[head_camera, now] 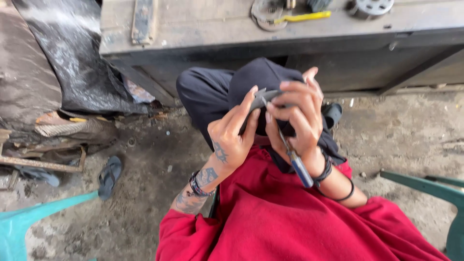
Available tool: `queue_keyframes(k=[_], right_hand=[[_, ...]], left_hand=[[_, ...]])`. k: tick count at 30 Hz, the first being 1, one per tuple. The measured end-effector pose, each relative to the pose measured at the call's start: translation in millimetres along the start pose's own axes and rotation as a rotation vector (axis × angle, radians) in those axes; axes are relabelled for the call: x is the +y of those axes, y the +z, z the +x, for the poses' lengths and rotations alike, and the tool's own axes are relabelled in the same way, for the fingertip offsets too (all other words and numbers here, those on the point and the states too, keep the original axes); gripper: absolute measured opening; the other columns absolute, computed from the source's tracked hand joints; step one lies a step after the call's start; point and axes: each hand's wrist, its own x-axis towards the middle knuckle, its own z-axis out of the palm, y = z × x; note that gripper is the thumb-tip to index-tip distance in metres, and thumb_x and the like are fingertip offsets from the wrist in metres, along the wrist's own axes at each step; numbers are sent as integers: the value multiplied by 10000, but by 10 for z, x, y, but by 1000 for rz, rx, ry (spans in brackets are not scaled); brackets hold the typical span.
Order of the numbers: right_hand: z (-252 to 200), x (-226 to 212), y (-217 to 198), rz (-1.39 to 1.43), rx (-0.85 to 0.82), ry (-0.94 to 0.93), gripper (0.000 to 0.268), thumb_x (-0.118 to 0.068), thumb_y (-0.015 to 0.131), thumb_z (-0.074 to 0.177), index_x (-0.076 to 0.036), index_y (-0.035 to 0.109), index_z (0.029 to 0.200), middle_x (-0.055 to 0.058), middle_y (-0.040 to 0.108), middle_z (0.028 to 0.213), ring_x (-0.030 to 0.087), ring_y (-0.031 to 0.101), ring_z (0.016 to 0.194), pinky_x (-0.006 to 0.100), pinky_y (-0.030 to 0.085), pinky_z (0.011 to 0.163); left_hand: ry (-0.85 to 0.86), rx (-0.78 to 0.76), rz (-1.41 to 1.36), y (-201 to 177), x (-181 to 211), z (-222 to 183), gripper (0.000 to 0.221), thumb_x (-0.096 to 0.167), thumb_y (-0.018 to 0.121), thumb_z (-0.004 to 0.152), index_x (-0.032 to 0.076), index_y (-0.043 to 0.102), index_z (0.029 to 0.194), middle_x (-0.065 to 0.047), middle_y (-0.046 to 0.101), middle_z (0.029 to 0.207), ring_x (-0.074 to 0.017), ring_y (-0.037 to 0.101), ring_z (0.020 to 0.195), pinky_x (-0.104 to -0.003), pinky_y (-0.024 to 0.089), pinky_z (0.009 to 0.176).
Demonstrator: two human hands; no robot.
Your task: Cleaning a motorcycle clutch plate by scraping the edges and surface with a small tool
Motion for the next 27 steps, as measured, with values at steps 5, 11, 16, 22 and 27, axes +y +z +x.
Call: queue_keyframes(k=[5,11,16,22,27], right_hand=[[-38,51,38,-15,24,-20,40,-23,740,898,5,767,885,131,703,958,405,687,1077,593,372,1145],[-46,10,40,-17,46,-11,46,-45,738,889,-6,762,886,123,702,956,388,689,1071,583,388,1135],[-26,61,73,-37,70,-29,34,-25,743,889,-14,775,892,121,698,966,397,683,1087,589,377,1139],[-99,16,27,-30,13,29,56,-55,722,910,-11,754,895,121,699,971,405,681,1115,598,361,1147],[-69,9,55,-45,54,3,41,-32,726,900,-8,755,883,122,694,951,400,680,1103,595,342,1161]], left_hand=[[-15,-3,-34,20,-29,-57,302,157,653,1023,87,722,1308,-6,709,744,-165,614,463,-254,526,474],[-8,-3,-46,24,-31,-1,310,163,649,1019,81,729,1307,-40,746,782,-203,644,466,-290,518,447],[-38,-9,-53,40,-29,-64,317,122,694,994,88,720,1308,-51,760,824,-220,695,542,-294,557,487],[-40,-36,-63,23,-33,-59,300,178,639,1024,90,728,1297,-43,749,779,-192,651,465,-288,521,444],[-38,-31,-57,36,-58,-89,298,153,651,1018,80,728,1297,-44,728,743,-168,629,434,-266,521,442]])
